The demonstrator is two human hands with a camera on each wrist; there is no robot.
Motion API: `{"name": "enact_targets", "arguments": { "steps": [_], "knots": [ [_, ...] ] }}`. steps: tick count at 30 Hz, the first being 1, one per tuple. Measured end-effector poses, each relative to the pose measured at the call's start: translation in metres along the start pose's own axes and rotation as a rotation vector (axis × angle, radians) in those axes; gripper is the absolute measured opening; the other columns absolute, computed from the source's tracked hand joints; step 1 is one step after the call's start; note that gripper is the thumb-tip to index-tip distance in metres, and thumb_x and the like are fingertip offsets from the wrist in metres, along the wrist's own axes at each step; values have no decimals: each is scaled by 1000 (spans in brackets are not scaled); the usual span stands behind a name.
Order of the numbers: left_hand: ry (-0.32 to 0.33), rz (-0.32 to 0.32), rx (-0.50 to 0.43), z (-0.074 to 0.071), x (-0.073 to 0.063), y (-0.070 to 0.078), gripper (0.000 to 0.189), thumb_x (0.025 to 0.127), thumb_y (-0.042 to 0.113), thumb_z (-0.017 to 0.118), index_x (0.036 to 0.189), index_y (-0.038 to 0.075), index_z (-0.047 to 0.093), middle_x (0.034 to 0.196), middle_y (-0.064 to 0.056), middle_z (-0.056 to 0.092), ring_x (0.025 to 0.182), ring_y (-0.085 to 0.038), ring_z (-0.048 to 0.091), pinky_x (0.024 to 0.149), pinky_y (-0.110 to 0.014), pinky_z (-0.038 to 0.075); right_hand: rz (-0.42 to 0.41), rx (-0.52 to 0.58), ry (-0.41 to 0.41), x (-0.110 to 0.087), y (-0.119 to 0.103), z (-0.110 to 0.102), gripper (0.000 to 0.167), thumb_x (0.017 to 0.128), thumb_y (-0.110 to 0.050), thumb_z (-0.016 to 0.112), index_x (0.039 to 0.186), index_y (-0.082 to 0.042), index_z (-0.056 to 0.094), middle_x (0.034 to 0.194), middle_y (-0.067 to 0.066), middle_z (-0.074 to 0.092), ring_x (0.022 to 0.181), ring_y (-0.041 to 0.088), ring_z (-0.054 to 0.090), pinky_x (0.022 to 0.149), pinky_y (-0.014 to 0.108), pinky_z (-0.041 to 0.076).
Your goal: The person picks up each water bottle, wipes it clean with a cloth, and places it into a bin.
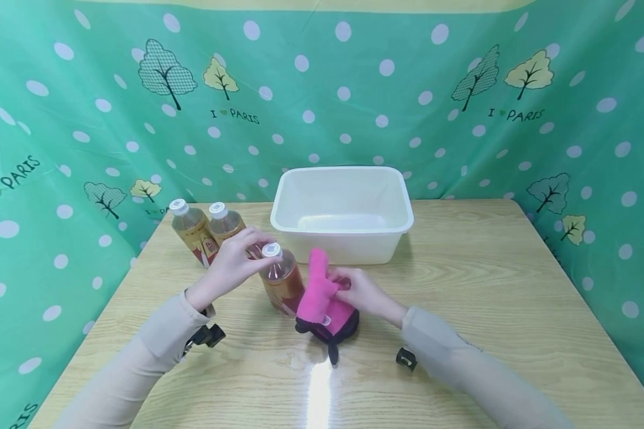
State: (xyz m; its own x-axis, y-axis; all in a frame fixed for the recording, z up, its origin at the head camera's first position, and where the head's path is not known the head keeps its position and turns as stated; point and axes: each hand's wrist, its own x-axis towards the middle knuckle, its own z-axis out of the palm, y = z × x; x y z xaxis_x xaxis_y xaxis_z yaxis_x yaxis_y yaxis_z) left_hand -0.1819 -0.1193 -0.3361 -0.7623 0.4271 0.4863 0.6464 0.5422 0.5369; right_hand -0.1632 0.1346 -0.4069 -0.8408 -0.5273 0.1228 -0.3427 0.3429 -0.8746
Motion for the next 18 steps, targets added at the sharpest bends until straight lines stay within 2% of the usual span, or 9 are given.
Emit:
{"name": "enact_targets", "arguments": {
  "steps": [9,18],
  "knots": [
    [-41,5,-92,-6,-1,-3,28,72,10,72,95,-2,63,90,-7,60,81,-16,57,69,-22,52,8,-15,18,-3,1,-5,14,77,2,62,91,3,61,89,13,62,82,20,59,75,30,52],
    [-98,17,-185,-7,-3,-6,28,76,7,68,102,-2,62,98,-7,60,90,-17,58,77,-22,51,20,-37,28,-4,3,-7,14,77,2,62,91,2,61,89,13,62,83,22,59,75,27,52]
  ]
}}
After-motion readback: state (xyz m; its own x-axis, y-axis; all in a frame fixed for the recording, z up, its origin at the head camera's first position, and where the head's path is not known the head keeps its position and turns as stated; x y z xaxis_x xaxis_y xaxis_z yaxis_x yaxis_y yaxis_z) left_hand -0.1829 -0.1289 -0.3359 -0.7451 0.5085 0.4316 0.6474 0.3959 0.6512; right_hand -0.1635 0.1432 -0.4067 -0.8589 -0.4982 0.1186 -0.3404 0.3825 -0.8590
